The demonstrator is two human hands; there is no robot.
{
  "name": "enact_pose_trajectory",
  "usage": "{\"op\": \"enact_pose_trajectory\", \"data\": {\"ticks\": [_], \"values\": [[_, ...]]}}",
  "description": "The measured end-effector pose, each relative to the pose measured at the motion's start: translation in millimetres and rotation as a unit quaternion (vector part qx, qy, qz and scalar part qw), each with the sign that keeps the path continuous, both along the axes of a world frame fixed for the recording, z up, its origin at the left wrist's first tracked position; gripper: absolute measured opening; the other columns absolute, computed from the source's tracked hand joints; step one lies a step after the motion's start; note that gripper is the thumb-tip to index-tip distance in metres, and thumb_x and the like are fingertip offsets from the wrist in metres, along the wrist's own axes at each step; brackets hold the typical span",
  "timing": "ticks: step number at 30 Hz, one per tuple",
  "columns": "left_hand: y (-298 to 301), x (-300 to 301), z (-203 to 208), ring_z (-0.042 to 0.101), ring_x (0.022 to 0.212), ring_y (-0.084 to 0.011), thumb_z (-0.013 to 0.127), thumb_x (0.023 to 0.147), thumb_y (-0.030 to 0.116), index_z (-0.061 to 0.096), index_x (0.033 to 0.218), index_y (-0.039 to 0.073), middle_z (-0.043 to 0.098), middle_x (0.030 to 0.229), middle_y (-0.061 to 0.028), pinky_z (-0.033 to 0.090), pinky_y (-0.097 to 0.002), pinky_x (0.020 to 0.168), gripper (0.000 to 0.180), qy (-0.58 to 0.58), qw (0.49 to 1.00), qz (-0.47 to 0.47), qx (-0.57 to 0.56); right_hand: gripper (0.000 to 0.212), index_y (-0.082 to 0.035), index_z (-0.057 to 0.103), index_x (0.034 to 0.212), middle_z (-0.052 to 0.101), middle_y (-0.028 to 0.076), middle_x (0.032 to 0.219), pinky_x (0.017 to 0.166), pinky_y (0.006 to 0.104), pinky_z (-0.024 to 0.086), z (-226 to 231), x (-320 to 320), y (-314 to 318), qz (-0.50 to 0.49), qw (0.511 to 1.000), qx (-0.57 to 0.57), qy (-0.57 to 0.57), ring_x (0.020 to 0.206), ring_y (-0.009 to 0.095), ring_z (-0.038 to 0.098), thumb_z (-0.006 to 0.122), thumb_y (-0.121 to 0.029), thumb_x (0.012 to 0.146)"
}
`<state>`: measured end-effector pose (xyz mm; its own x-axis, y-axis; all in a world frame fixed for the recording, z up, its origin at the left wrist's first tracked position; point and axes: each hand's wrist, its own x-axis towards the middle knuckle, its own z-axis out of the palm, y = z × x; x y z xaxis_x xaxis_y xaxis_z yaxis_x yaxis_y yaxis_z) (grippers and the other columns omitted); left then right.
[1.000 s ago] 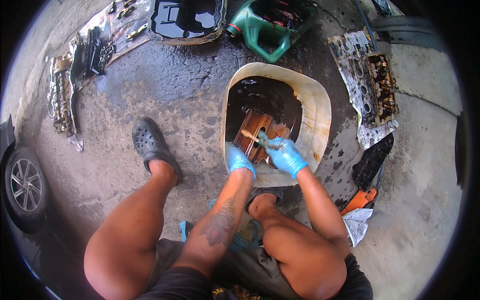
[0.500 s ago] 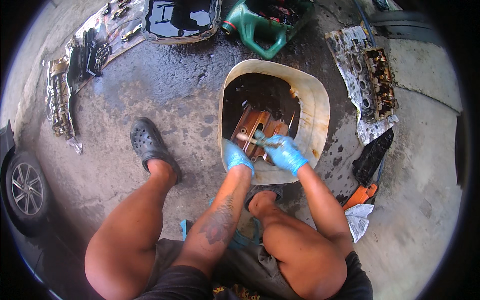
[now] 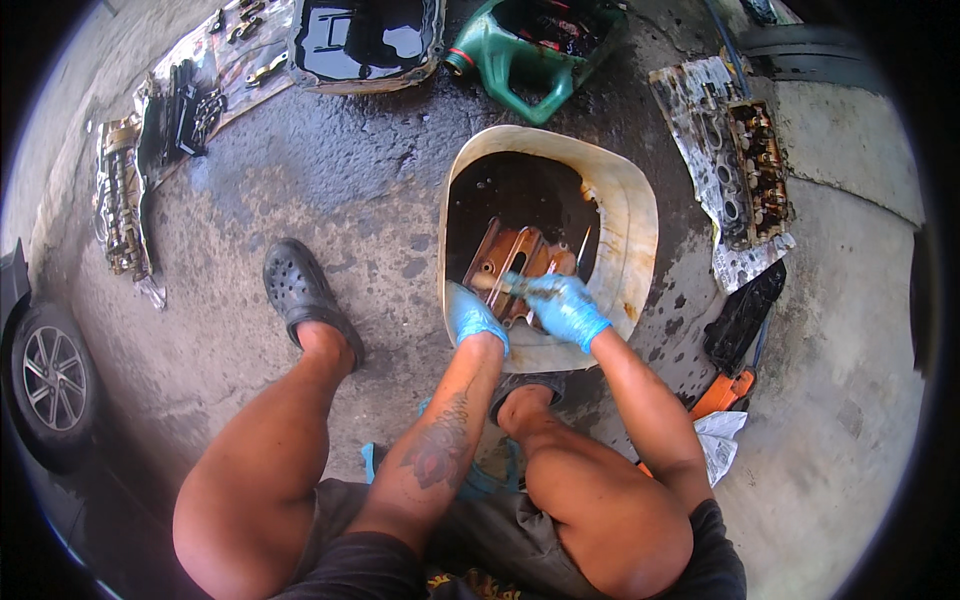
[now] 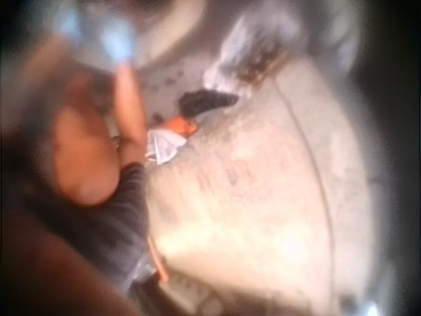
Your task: The person scrubs a metallic engine component submerged in a basin of dark liquid using a small brush. The person repeatedly dips and scrubs the part, turning it over to clean multiple surfaces.
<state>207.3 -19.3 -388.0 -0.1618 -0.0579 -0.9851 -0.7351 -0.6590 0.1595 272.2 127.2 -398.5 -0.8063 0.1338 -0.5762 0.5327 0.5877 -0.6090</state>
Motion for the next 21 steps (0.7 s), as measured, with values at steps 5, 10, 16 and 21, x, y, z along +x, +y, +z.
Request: {"op": "enact_pose_trajectory", "data": {"ticks": [5,10,16,21], "values": [[-4,8,-14,0.054,0.119,-0.026,0.03,0.099,0.057,0.052,0.136,0.013,0.055,0.134,-0.0078,0.042,-0.0473,0.101,0.062,-0.014,1.0,-0.006,0.017,0.02,-0.018,0.074,0.106,0.071,0.014,0.1,0.082,0.0405,0.053,26,-12,-10,0.127,0.991,-0.026,-0.045,0.092,0.031,0.067,0.062,-0.018,0.089],[-14,13,-33,0.053,0.119,-0.0249,0.029,0.099,0.06,0.053,0.135,0.012,0.054,0.135,-0.0063,0.041,-0.0466,0.101,0.064,0.048,0.999,-0.01,-0.007,0.023,-0.016,0.073,0.109,0.071,0.013,0.1,0.084,0.0386,0.053,24,-36,-13,-0.023,0.997,0.054,-0.044,0.092,0.031,0.067,0.062,-0.014,0.089],[-18,6,-18,0.055,0.116,-0.0259,0.029,0.099,0.059,0.053,0.134,0.012,0.056,0.132,-0.008,0.045,-0.0469,0.097,0.064,0.022,1.0,-0.009,0.003,0.022,-0.015,0.073,0.108,0.071,0.009,0.104,0.084,0.0369,0.054,24,-29,-10,0.024,0.998,0.031,-0.052,0.094,0.03,0.068,0.064,-0.016,0.088],[-9,-4,8,0.055,0.116,-0.0257,0.029,0.099,0.058,0.052,0.136,0.011,0.055,0.133,-0.0091,0.045,-0.0457,0.097,0.064,0.023,1.0,-0.005,0.012,0.025,-0.019,0.073,0.111,0.07,0.009,0.107,0.084,0.0373,0.054,29,-25,-10,0.097,0.995,0.016,-0.036,0.095,0.031,0.068,0.061,-0.016,0.09]]}}
